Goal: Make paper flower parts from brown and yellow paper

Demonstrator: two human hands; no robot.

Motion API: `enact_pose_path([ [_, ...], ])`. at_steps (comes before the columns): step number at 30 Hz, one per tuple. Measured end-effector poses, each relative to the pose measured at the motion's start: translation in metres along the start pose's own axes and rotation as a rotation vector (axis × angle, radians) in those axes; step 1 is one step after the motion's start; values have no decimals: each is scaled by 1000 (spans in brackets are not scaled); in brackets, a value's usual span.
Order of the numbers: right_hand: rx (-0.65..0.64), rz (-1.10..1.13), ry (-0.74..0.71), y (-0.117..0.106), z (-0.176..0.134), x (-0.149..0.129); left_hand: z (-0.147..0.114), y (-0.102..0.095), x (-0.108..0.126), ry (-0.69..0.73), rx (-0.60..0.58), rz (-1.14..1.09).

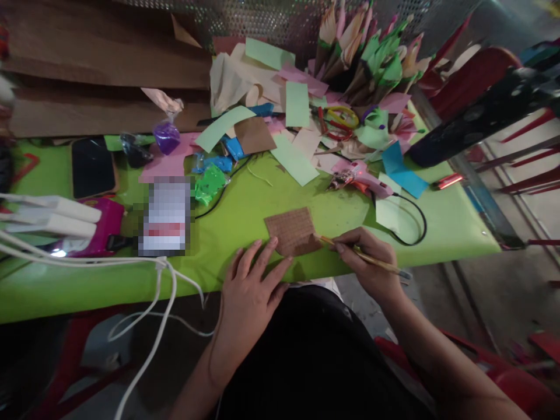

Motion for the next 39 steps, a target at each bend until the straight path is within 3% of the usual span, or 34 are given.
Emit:
enact_pose_path([
  [9,25,30,3,-4,-1,-1,0,0,-1,18,4,6],
  [15,-269,86,-8,18,-11,-18,-1,1,1,10,-33,4],
  [20,-348,95,-27,32,-14,-20,-2,1,1,12,-47,4],
  [28,-338,67,-72,30,-14,-23,-1,0,1,8,-46,1],
  [39,-68,0,24,0,-7,-2,0,0,0,15,-33,-6],
])
Point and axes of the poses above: each hand's wrist, its own z-axis towards the middle knuckle, its own y-axis out of the palm, x = y × z, the point moved 5 cm from there along z, towards the middle knuckle, and after that the axes turned 14 degrees about y, right-handed, at the moved point
